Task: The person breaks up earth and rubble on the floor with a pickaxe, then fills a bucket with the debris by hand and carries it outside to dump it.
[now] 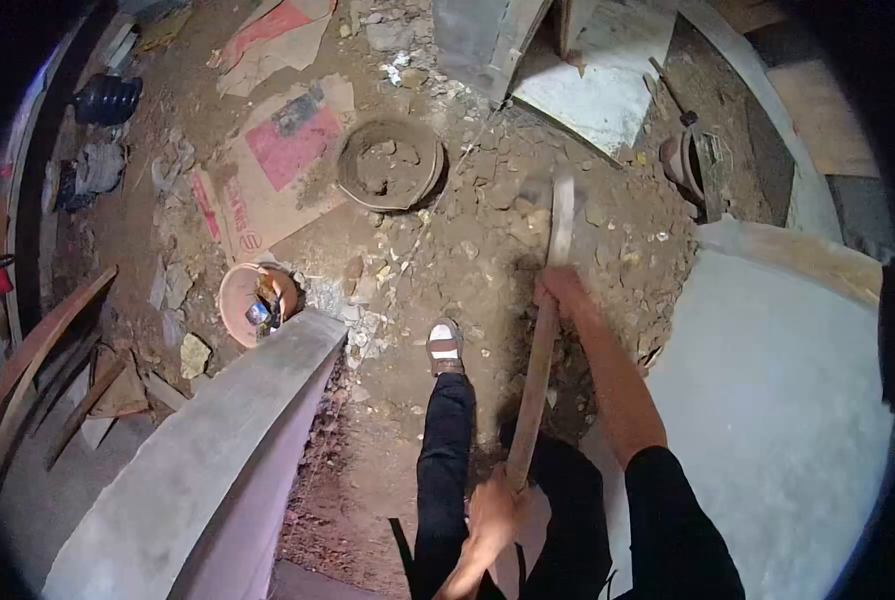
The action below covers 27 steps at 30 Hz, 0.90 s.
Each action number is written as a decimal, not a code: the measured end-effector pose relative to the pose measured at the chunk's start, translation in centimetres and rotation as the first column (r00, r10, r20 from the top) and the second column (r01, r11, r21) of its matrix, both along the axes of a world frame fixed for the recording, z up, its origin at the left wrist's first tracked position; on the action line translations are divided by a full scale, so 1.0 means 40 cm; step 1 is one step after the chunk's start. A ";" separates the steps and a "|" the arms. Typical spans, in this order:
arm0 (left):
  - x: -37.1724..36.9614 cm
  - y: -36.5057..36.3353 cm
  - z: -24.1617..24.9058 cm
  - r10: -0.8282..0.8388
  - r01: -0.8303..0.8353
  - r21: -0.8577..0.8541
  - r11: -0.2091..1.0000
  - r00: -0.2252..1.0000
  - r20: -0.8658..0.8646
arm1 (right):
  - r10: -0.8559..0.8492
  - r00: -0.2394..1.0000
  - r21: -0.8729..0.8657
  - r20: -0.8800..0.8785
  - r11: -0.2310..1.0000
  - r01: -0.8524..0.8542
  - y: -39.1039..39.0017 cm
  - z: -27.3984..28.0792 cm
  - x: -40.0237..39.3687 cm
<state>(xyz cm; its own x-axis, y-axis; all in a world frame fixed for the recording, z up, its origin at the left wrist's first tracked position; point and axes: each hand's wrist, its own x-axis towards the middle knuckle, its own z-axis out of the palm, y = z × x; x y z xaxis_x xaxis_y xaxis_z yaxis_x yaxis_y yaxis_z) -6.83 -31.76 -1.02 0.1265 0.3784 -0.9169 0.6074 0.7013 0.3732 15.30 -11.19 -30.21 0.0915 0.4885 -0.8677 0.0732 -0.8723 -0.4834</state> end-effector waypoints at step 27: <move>-0.048 0.567 0.655 -0.558 0.763 0.576 0.293 0.626 -0.545 | -0.583 0.308 -0.263 -0.752 0.694 0.670 0.050 0.295 -0.006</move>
